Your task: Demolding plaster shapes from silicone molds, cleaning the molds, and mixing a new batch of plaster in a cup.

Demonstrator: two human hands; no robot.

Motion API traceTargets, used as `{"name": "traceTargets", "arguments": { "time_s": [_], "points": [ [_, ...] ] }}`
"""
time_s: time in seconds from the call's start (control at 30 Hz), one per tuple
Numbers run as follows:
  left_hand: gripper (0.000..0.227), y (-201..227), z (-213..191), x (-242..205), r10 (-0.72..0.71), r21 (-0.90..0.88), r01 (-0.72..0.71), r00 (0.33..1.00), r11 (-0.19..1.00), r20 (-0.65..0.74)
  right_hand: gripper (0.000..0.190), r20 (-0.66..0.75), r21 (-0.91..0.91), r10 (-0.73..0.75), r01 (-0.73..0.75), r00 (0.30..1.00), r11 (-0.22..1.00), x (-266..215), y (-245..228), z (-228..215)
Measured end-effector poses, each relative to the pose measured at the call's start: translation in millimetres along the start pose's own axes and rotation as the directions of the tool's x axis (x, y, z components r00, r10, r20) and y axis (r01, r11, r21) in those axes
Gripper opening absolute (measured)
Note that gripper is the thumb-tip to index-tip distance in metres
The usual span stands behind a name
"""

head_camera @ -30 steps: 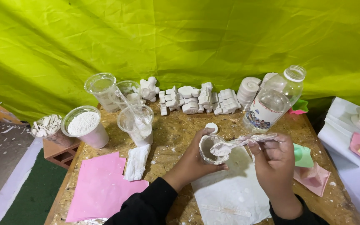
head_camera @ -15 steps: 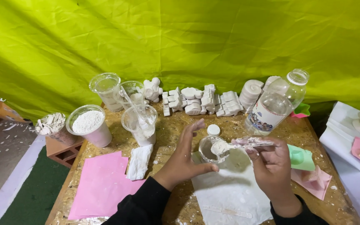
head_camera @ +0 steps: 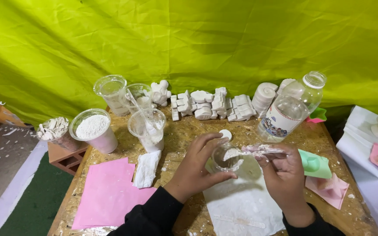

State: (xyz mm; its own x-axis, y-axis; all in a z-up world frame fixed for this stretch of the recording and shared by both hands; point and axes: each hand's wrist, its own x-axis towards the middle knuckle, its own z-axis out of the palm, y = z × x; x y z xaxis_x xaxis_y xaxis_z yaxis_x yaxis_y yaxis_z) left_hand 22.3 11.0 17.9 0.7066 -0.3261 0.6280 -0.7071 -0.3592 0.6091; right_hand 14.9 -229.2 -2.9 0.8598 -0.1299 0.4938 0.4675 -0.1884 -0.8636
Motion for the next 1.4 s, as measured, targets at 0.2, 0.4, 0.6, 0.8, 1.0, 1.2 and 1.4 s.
{"name": "traceTargets", "arguments": {
  "time_s": [0.2, 0.4, 0.6, 0.8, 1.0, 1.2, 1.4],
  "points": [
    [0.053, 15, -31, -1, 0.129, 0.177, -0.09, 0.966, 0.98, -0.225, 0.031, 0.199, -0.226, -0.128, 0.173, 0.972, 0.959, 1, -11, 8],
    [0.073, 39, -119, -24, -0.062, 0.268, 0.389, 0.658, 0.881, -0.751, 0.034, 0.302, -0.392, -0.237, 0.347, 0.923, 0.852, 9, -12, 14],
    [0.135, -20, -174, -54, -0.586, -0.028, 0.807, 0.404, 0.59, -0.703, 0.055, 0.319, -0.357, -0.206, 0.319, 0.925, 0.878, 9, -6, 11],
    [0.103, -63, -169, -61, -0.548, -0.095, 0.708, 0.447, 0.7, -0.707, 0.064, 0.296, -0.279, -0.246, 0.33, 0.923, 0.902, 11, 2, 9],
    [0.114, -50, -159, -65, -0.4, 0.002, 0.673, 0.442, 0.74, -0.803, 0.063, 0.245, -0.172, -0.315, 0.361, 0.917, 0.917, 12, 8, 8],
    [0.098, -62, -109, -67, 0.161, 0.489, 0.267, 0.726, 0.831, -0.669, 0.065, 0.225, -0.117, -0.345, 0.377, 0.911, 0.919, 11, 14, 6],
    [0.13, -44, -77, -44, -0.503, 0.029, 0.575, 0.738, 0.818, -0.45, 0.065, 0.227, -0.094, -0.38, 0.409, 0.897, 0.908, 11, 13, 7]
  ]
}}
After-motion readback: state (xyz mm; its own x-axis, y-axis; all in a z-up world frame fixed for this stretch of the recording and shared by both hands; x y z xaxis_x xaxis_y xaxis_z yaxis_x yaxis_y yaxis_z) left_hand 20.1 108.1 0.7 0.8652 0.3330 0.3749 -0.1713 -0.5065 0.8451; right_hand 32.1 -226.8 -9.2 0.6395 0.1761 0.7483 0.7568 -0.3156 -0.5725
